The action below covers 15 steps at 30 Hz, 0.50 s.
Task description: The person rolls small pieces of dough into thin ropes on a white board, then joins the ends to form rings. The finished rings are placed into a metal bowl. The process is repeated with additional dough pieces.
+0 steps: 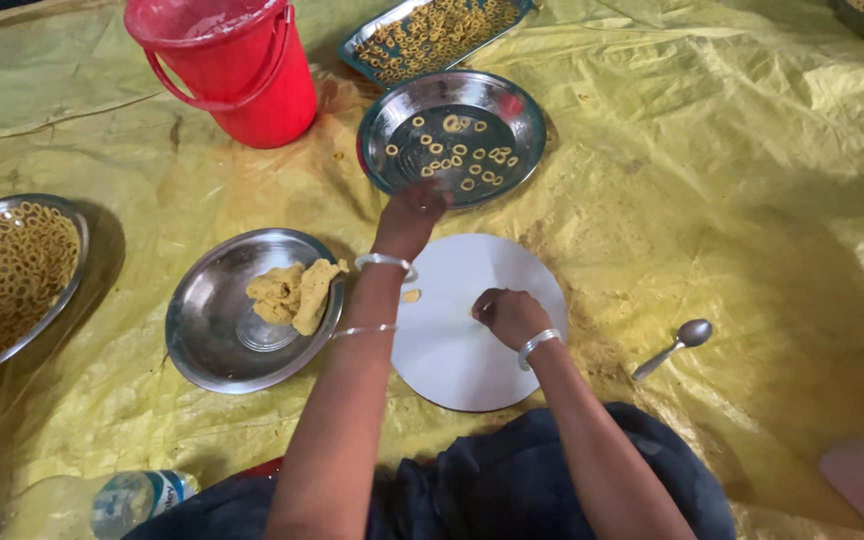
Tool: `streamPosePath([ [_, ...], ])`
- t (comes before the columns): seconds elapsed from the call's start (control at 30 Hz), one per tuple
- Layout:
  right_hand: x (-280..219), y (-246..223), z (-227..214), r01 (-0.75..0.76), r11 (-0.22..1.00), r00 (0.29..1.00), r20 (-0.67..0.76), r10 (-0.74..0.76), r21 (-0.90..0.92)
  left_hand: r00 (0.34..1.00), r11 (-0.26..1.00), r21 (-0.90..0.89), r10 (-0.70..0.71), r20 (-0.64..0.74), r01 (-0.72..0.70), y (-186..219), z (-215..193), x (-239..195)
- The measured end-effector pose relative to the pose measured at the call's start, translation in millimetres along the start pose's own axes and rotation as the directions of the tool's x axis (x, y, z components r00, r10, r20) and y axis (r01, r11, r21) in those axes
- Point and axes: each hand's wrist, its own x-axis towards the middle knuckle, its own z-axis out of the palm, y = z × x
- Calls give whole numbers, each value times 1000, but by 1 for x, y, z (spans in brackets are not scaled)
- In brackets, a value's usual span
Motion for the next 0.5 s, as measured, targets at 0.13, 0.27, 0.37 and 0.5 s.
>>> streamPosePath([
  [0.13, -3, -6, 2, 81, 993, 988, -137, -69, 84, 703, 660, -304, -497, 509, 687, 6, -2, -104],
  [0.27, -2, -16, 10, 94, 963, 986, -157, -55, 254, 464, 286, -380, -693, 552, 880, -3, 29, -210],
  [0.37, -5, -18, 18, 22, 906, 996, -84, 15, 422, 510, 272, -481, -714, 480, 833, -17, 53, -232],
  [0.5, -4, -14, 19, -69, 843, 990, -65, 122, 533, 634, 272, -693, -696, 337, 667, -25, 65, -211],
])
